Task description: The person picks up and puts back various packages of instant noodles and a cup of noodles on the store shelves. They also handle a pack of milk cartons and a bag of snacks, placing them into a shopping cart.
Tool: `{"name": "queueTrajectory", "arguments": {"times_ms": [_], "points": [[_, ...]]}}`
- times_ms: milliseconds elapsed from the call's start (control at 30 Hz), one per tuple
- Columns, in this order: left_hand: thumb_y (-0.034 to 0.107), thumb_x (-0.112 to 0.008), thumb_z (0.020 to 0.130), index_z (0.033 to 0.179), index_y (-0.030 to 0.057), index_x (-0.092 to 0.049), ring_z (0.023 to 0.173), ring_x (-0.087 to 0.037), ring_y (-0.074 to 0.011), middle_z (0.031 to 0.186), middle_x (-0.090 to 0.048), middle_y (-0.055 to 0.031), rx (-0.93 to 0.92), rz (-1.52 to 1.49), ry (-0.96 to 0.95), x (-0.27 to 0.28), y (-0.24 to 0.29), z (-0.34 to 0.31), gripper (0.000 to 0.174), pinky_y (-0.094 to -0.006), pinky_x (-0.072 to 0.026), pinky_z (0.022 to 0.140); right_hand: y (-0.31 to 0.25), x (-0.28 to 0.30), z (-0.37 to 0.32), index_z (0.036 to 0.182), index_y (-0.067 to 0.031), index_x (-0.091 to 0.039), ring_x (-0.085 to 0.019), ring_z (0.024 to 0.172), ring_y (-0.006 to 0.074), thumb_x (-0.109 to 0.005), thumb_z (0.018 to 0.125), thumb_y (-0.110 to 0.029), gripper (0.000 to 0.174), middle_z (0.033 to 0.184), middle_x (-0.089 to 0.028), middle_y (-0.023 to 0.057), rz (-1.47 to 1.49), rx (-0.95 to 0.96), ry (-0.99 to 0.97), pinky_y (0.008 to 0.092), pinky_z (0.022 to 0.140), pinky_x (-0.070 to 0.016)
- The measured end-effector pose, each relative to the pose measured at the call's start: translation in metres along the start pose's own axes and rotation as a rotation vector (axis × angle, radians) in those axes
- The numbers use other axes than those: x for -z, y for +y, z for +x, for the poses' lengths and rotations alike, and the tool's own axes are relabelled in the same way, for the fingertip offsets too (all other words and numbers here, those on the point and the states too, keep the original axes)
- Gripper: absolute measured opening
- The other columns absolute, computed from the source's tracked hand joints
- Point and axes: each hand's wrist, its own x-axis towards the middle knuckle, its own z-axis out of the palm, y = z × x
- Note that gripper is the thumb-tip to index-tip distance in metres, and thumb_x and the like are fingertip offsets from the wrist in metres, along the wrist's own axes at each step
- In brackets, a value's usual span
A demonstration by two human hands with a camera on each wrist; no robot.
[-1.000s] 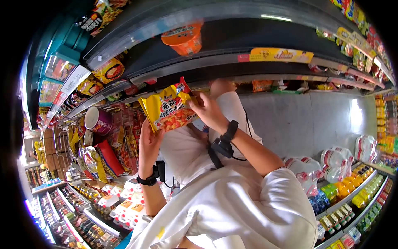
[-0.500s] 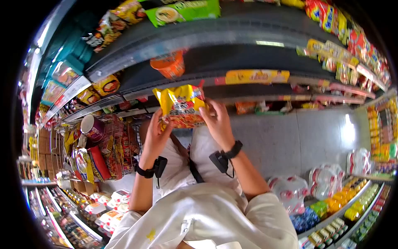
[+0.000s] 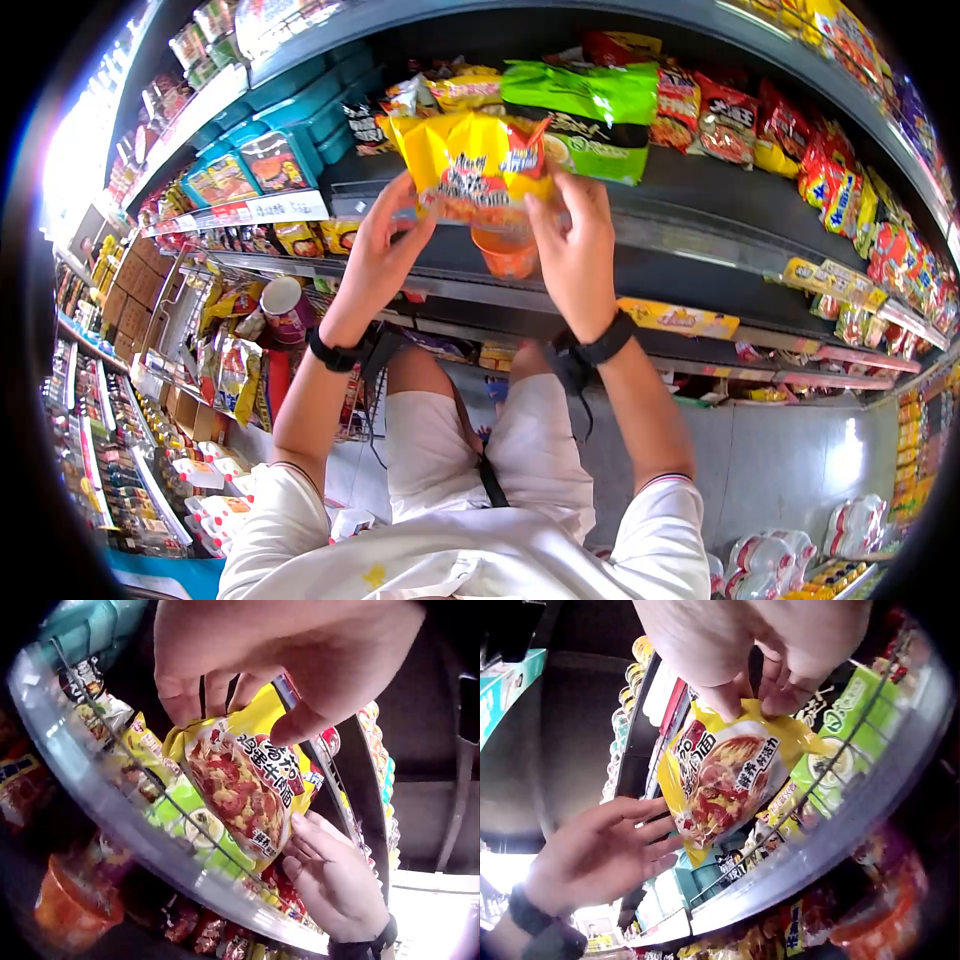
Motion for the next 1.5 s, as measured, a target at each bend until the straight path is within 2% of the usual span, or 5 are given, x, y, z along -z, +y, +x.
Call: {"name": "queueTrajectory", "arguments": {"times_ms": [533,767,1067,1267,1500], "points": [[0.014,-0.069,0.095,0.144,-0.0004,-0.026,0.108,-0.060,-0.0155,0.119,-0.064,-0.0128,0.305,-0.286,-0.007,-0.004,-0.126,0.147,0.067,-0.0293,-0.0496,0.087,0.059,-0.124,0.093,0.138,0.0113,-0.041,-0.068,0.102,0.0370,-0.067,0.088,-0.015,0.062,0.110,-0.067,0.0258,-0.351,-0.028,-0.261,0.0408,0.089,-0.0529],[0.020,-0.072,0.091,0.129,-0.0003,-0.057,0.101,-0.066,-0.0190,0.108,-0.070,-0.0159,0.134,0.007,-0.131,-0.027,-0.149,0.182,0.045,-0.0298,-0.0512,0.086,0.083,-0.128,0.117,0.139,0.0080,-0.044,-0.067,0.102,0.0390,-0.065,0.087,-0.022,0.063,0.105,-0.069,0.0243,-0.261,-0.209,-0.367,0.0438,0.089,-0.0517],[0.034,-0.071,0.090,0.143,0.0034,-0.049,0.135,-0.047,-0.0398,0.141,-0.050,-0.0304,0.089,0.293,-0.170,-0.023,-0.127,0.161,0.066,-0.0391,-0.0416,0.109,0.020,-0.043,0.076,0.106,-0.0022,-0.069,-0.066,0.105,0.0313,-0.067,0.091,-0.015,0.020,0.112,-0.068,0.0144,-0.129,-0.149,-0.343,0.0386,0.093,-0.0514],[0.031,-0.067,0.089,0.149,0.0168,-0.040,0.144,-0.019,-0.0574,0.153,-0.028,-0.0339,-0.025,0.405,-0.159,-0.041,-0.109,0.149,0.068,-0.0612,-0.0252,0.115,0.060,0.043,0.072,0.123,0.0044,-0.050,-0.053,0.113,0.0383,-0.076,0.090,-0.028,0.053,0.120,-0.056,0.0218,-0.705,0.159,0.141,0.0463,0.102,-0.0406],[0.032,-0.071,0.084,0.151,0.0171,-0.041,0.139,-0.028,-0.0592,0.157,-0.020,-0.0321,0.045,0.513,-0.168,-0.075,-0.096,0.170,0.075,-0.0610,-0.0305,0.113,0.112,0.073,0.127,0.121,0.0076,-0.055,-0.062,0.107,0.0306,-0.069,0.094,-0.049,0.064,0.112,-0.064,0.0205,-0.390,-0.088,-0.261,0.0394,0.098,-0.0454]]}}
